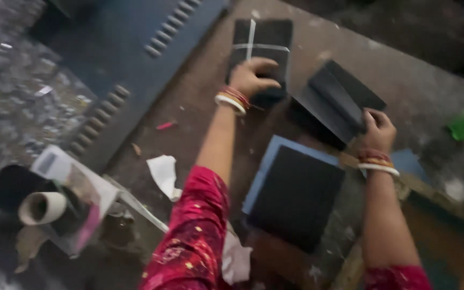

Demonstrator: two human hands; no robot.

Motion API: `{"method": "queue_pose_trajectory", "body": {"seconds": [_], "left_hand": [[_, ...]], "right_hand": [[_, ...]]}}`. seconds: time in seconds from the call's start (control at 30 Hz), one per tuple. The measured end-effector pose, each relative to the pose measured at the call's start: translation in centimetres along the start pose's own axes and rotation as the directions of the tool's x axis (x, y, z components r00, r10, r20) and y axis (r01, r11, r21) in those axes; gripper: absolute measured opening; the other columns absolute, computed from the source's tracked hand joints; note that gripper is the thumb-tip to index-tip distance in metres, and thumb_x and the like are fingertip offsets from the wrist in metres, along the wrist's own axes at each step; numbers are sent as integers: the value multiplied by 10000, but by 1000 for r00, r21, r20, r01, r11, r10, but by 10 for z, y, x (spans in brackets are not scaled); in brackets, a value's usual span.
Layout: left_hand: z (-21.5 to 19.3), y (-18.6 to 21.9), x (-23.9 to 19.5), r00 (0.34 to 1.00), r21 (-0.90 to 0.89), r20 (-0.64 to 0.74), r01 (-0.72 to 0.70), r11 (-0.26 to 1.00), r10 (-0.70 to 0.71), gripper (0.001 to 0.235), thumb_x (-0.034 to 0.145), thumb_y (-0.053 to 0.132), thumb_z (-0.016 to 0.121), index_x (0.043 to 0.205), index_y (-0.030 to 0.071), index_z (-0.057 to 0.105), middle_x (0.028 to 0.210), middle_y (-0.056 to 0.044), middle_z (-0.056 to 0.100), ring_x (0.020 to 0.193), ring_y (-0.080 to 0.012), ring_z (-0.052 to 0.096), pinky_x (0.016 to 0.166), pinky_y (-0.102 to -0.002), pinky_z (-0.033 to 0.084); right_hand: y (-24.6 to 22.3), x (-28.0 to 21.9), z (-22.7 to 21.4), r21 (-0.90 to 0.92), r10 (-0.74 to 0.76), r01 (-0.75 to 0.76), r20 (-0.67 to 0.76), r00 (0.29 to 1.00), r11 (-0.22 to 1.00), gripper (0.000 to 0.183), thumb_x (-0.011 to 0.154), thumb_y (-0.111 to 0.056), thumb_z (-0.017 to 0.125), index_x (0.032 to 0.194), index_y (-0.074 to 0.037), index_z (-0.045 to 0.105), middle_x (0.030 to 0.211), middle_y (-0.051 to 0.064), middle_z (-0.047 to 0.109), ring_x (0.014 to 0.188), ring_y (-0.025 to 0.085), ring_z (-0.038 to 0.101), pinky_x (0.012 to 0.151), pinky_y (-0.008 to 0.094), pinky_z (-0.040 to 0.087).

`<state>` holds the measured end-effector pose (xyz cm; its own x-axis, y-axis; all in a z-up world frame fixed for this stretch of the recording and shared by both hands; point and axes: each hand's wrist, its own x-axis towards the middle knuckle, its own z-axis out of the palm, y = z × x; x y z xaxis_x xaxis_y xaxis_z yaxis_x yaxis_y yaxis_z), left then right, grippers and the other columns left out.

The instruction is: The person sorts and bundles paper covers using string and small tags.

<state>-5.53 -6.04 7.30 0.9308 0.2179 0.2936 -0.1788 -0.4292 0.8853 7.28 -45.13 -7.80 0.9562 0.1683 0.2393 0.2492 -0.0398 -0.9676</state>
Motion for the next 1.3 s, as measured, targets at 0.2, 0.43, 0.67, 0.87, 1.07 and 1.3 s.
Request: {"method": "queue_pose_trajectory", "body": {"seconds": [0.2, 0.43, 0.67, 0.87, 1.07, 1.3], "left_hand": [[27, 12, -16, 979, 565, -57, -131, 815, 197, 671, 551, 446, 907, 1165, 223, 753, 1209, -27, 673, 1091, -272, 635, 976, -402, 523], [55, 5, -22, 968, 767, -119, -51, 639, 219, 693, 596, 477, 893, 1240, 336, 681, 1189, 13, 575, 1125, -270, 527, 1039, -457, 430], [55, -2, -25, 955, 752, -124, -86, 654, 269, 686, 622, 446, 899, 1260, 328, 676, 1194, 7, 569, 1147, -272, 526, 1046, -449, 422], [52, -16, -27, 945, 732, -90, -152, 664, 315, 697, 663, 409, 872, 1312, 301, 641, 1288, -40, 563, 1227, -309, 520, 1115, -463, 404], [49, -23, -46, 944, 730, 37, -249, 637, 327, 716, 710, 395, 821, 1369, 213, 607, 1422, -80, 538, 1351, -291, 484, 1178, -531, 339], [41, 38, -223, 980, 180, -162, -90, 980, 120, 274, 905, 159, 726, 1157, 53, 742, 1084, -169, 730, 989, -309, 724, 863, -380, 579]], "right_hand": [[-21, -9, 8, -120, 34, -38, -38, 999, 992, 211, 1073, -191, 686, 1187, -29, 758, 1082, 82, 733, 952, 151, 660, 827, 304, 519], [-3, -8, 2, -220, -73, 68, -14, 997, 973, 182, 1097, -196, 685, 1153, -35, 749, 1114, 110, 744, 993, 159, 675, 871, 318, 519], [-55, -45, 13, -475, -204, 159, -46, 978, 866, 157, 1124, -228, 685, 1204, -115, 760, 1063, 158, 751, 966, 263, 721, 811, 387, 541], [-69, -64, 0, -462, -292, 318, 129, 948, 828, 349, 1007, -228, 678, 1346, -153, 705, 1181, 176, 736, 1055, 315, 720, 842, 421, 560], [-47, -92, -25, -396, -137, 204, 190, 972, 895, 312, 999, -188, 555, 1265, -134, 709, 1226, 160, 732, 1066, 303, 721, 900, 395, 561], [146, -107, -49, -647, 50, 219, 371, 927, 730, 474, 816, -230, 722, 1278, -128, 688, 1347, 113, 649, 1230, 304, 639, 1013, 394, 532]]}}
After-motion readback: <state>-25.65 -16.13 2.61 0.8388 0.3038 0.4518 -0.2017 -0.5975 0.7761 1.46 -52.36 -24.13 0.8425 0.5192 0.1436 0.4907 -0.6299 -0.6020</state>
